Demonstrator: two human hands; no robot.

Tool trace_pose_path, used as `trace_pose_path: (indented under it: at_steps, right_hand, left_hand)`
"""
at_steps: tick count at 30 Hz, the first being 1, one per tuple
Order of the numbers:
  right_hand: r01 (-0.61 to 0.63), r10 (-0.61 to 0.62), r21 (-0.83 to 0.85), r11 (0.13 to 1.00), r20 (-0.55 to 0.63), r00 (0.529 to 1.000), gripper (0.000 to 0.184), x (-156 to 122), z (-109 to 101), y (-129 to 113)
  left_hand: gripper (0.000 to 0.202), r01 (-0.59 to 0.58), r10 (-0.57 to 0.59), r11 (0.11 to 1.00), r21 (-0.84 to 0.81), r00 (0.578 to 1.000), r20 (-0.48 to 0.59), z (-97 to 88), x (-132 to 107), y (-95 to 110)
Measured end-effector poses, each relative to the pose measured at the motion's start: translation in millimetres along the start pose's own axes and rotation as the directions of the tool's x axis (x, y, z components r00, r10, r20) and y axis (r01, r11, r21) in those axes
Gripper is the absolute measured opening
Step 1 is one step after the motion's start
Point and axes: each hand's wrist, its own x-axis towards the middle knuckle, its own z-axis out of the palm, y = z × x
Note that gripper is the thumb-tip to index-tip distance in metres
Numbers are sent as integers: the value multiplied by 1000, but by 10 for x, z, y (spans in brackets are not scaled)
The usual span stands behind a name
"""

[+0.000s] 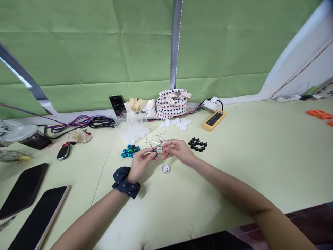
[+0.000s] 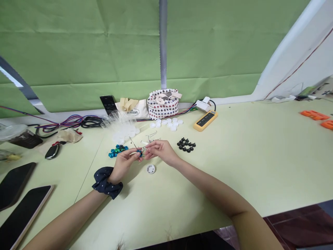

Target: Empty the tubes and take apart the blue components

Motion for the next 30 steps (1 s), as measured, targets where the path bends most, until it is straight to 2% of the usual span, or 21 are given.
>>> trace_pose_path:
  at_steps: [4, 6, 12, 14, 17, 20, 22, 27, 30]
  right_hand:
    - [96, -106, -146, 985, -61, 993, 29, -19, 24, -23]
    - [107, -123, -153, 982, -100, 987, 28, -18, 33, -34]
    - [-29, 32, 63, 998, -50, 998, 35, 22, 16, -9]
    - [-50, 53, 80, 996, -30, 998, 37, 29, 2, 14]
    - [-3, 2, -51, 999, -32, 999, 34, 17, -12, 42]
    - [69, -95, -245, 967, -97, 991, 31, -11, -7, 55]
    - [65, -102, -277, 959, -123, 987, 28, -26, 6, 56]
    - [-6, 4, -71, 997, -23, 1000, 32, -22, 25, 30]
    - [-26, 26, 21, 999, 23, 999, 34, -17, 25, 4]
  left_hand:
    - [26, 21, -22, 1000, 5, 999, 46, 32, -38, 17]
    - [25, 20, -19, 1000, -12, 998, 59, 55, -55, 26]
    - [25, -14, 15, 1000, -20, 999, 42, 46, -41, 21]
    - [25, -23, 23, 1000, -6, 1000, 21, 30, -27, 13]
    - [27, -29, 29, 1000, -2, 1000, 5, 15, -15, 8]
    - [26, -29, 29, 1000, -9, 1000, 11, 15, -19, 14]
    - [25, -39, 39, 999, -6, 999, 12, 17, -27, 18]
    - [26, -58, 59, 998, 33, 998, -18, 10, -29, 8]
    - [25, -62, 63, 997, 36, 998, -26, -2, -16, 1]
